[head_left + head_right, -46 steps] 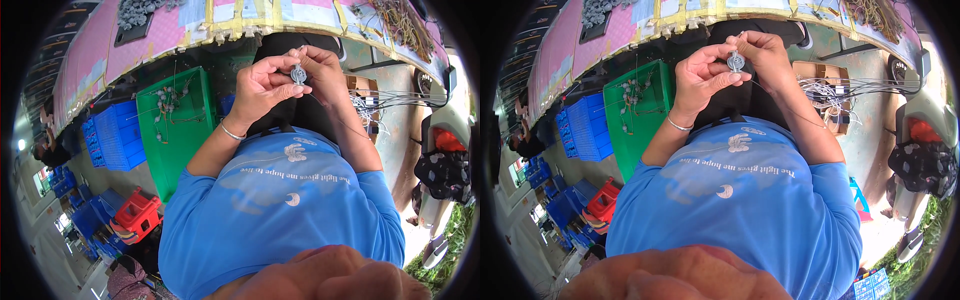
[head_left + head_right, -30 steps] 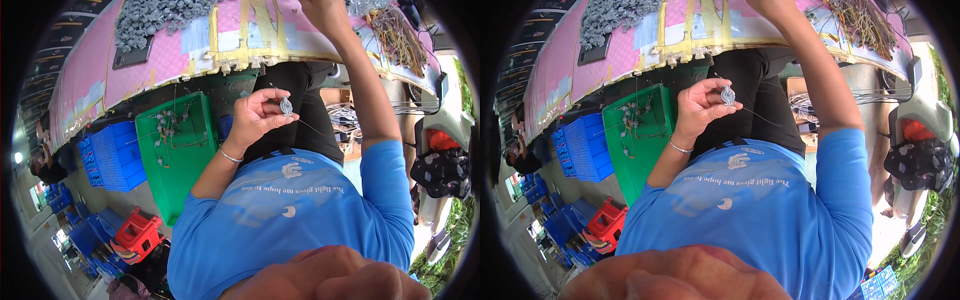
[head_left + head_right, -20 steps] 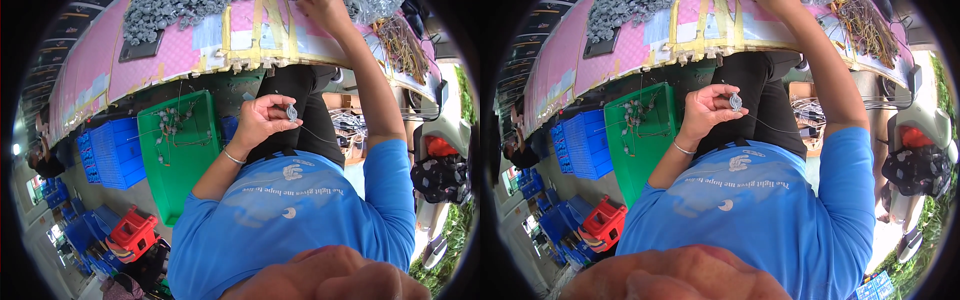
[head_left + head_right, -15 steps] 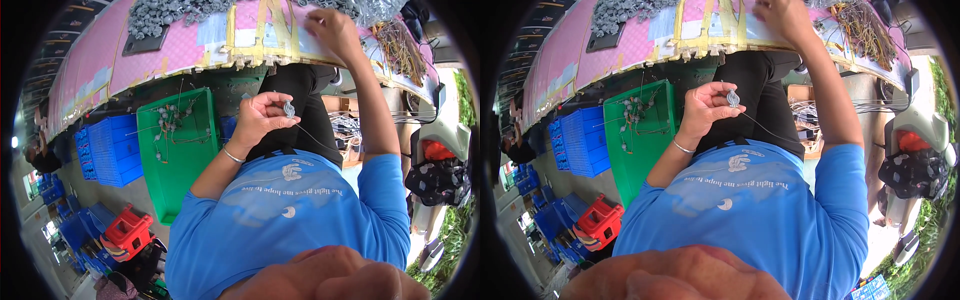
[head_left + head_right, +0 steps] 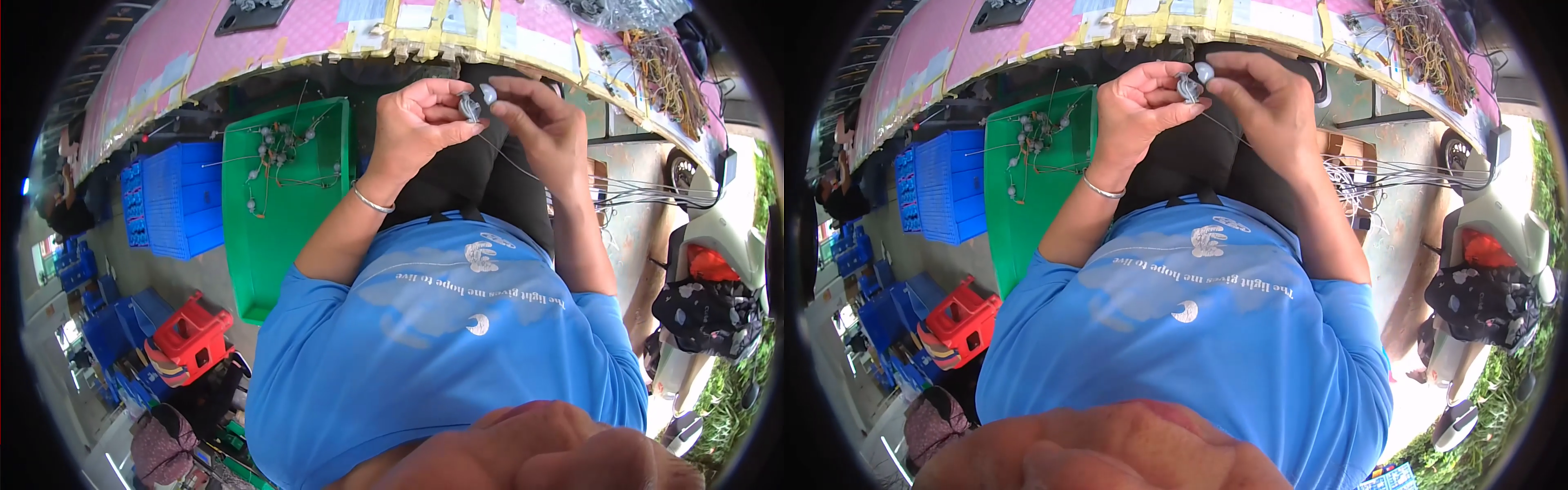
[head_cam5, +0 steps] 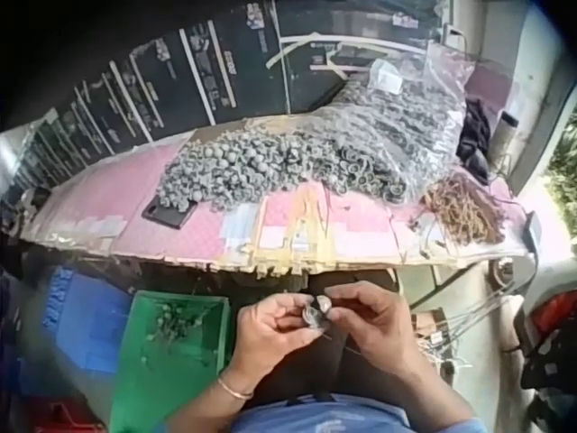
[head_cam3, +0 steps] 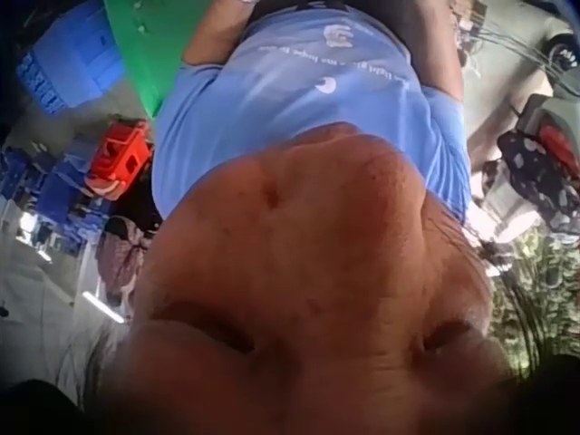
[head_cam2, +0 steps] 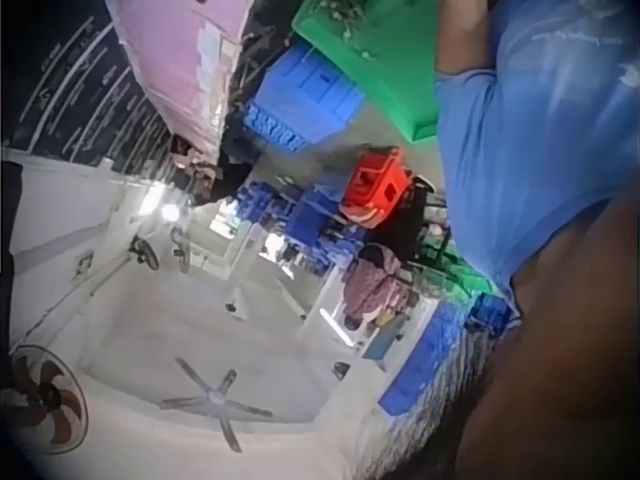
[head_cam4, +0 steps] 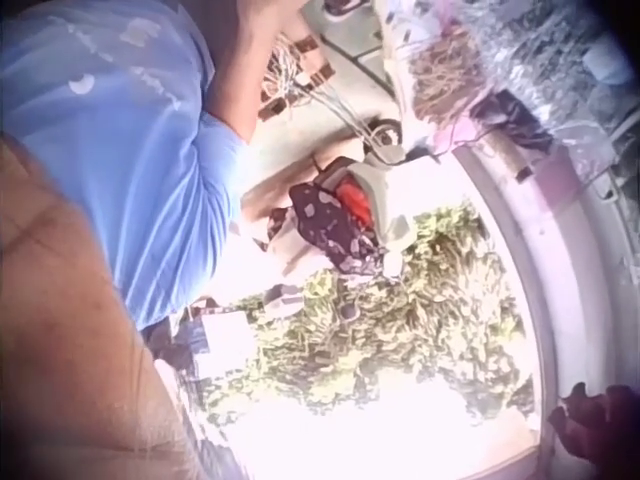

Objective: Assembling small toy components at a factory workbench.

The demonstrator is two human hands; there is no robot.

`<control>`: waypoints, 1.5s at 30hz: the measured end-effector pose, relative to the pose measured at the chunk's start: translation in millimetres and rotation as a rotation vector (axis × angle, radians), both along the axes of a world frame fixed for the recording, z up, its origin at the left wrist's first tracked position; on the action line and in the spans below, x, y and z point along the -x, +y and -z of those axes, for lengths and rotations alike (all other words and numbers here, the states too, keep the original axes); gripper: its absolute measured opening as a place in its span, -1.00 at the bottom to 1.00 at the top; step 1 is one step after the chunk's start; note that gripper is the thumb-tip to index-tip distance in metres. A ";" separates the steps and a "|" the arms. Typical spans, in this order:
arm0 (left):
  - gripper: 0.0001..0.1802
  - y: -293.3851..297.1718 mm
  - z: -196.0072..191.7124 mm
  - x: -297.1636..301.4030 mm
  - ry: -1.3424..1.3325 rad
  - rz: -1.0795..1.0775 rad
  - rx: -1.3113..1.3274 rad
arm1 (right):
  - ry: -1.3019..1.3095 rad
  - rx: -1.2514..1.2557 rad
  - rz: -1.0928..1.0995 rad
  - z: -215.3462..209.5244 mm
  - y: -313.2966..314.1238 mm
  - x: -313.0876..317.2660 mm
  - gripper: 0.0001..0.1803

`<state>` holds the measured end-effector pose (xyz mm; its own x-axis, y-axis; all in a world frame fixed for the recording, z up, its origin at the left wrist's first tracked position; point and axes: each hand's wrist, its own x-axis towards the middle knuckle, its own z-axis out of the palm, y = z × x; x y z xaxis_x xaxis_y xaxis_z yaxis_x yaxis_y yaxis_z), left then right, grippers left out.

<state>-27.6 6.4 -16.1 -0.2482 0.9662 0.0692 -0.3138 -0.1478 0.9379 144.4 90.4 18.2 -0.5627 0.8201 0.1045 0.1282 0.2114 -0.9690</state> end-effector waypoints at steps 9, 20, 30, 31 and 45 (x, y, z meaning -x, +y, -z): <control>-0.57 -2.4 -7.4 -16.6 0.148 0.000 -0.019 | 0.097 0.080 -0.013 2.7 -21.3 -19.2 -0.78; -0.62 -8.4 -7.0 -34.7 0.874 -0.249 -0.168 | -0.008 0.226 0.026 9.2 -18.5 -16.5 -0.83; -0.55 1.9 5.8 -38.0 0.350 -0.048 -0.110 | 0.255 0.357 -0.180 39.1 2.1 -36.8 -0.71; -0.54 2.6 5.5 -40.4 0.302 -0.031 -0.092 | 0.317 0.433 -0.207 41.2 1.8 -36.1 -0.69; -0.47 -2.4 4.8 -45.3 0.426 -0.075 -0.025 | 0.689 0.705 -0.082 51.3 -19.6 -5.3 -0.74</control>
<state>17.6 4.0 -20.9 -0.2619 0.9434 0.2036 0.1132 -0.1794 0.9772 149.7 70.7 -33.1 -0.6198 0.7818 -0.0672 -0.5003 -0.4597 -0.7337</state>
